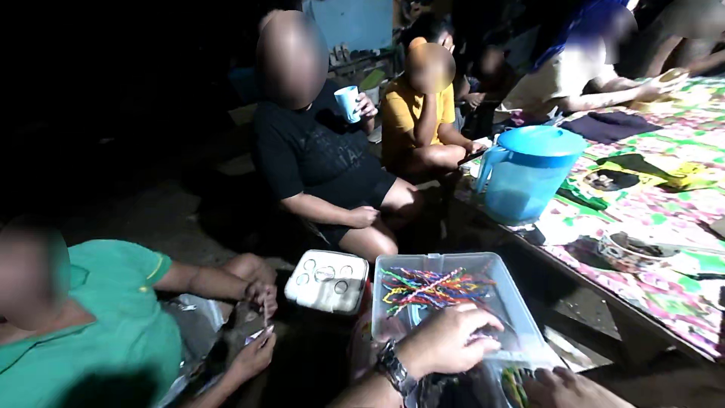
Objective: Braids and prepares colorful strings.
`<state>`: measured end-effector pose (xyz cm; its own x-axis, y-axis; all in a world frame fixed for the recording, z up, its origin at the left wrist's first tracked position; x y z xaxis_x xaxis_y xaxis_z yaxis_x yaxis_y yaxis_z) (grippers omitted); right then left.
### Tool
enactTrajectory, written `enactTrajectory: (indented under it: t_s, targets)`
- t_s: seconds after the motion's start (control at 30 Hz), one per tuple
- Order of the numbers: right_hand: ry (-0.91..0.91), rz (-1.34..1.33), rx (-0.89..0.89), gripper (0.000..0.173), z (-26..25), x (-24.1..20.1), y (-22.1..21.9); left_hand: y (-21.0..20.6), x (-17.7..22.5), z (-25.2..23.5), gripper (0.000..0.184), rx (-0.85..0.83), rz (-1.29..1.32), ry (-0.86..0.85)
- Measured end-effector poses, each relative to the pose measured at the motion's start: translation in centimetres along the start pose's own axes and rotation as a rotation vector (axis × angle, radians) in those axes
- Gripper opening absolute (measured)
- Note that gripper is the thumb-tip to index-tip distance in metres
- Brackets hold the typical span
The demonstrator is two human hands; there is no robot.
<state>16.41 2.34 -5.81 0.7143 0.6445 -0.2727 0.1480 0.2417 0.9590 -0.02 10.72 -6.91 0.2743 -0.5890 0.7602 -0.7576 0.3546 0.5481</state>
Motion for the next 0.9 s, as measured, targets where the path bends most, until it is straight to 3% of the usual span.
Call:
enactTrajectory:
  t_s: [0.1,0.2,0.33,0.37,0.57,0.73,0.9]
  targets:
    - [0.062,-0.045,0.148,0.013,-0.9,0.7,1.5,0.7,0.4,0.4,0.020,0.107,0.081,-0.122]
    - [0.123,-0.125,0.305,0.010,-1.8,0.9,3.4,1.2,0.8,0.9,0.022,0.066,0.176,-0.159]
    - [0.072,-0.168,0.558,0.014,-2.7,1.2,6.3,1.5,1.6,2.0,0.047,0.051,0.278,-0.064]
    - [0.085,-0.194,0.631,0.014,-3.2,1.0,6.9,1.6,1.8,2.2,0.051,0.095,0.332,-0.031]
    - [0.214,-0.353,1.093,0.013,-6.5,-0.7,8.6,3.0,2.7,2.0,0.031,0.512,0.527,0.047]
    - [0.184,-0.674,1.223,0.015,-8.1,-0.3,7.3,3.3,2.7,0.9,0.017,0.612,0.603,-0.051]
    - [0.092,-0.917,1.250,0.010,-8.0,1.6,5.3,2.2,1.9,-0.4,0.014,0.559,0.747,0.092]
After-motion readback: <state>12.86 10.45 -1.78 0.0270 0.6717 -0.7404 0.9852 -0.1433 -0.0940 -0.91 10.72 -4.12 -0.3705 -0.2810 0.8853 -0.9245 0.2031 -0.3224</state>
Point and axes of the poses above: each hand's wrist, its own z-axis away from the middle knuckle, its own y-axis out of the back of the hand, x = y × z, the point moved 4 cm from there along -z, towards the middle knuckle, and after that the axes turned 12 degrees about x, right-handed, at the moved point
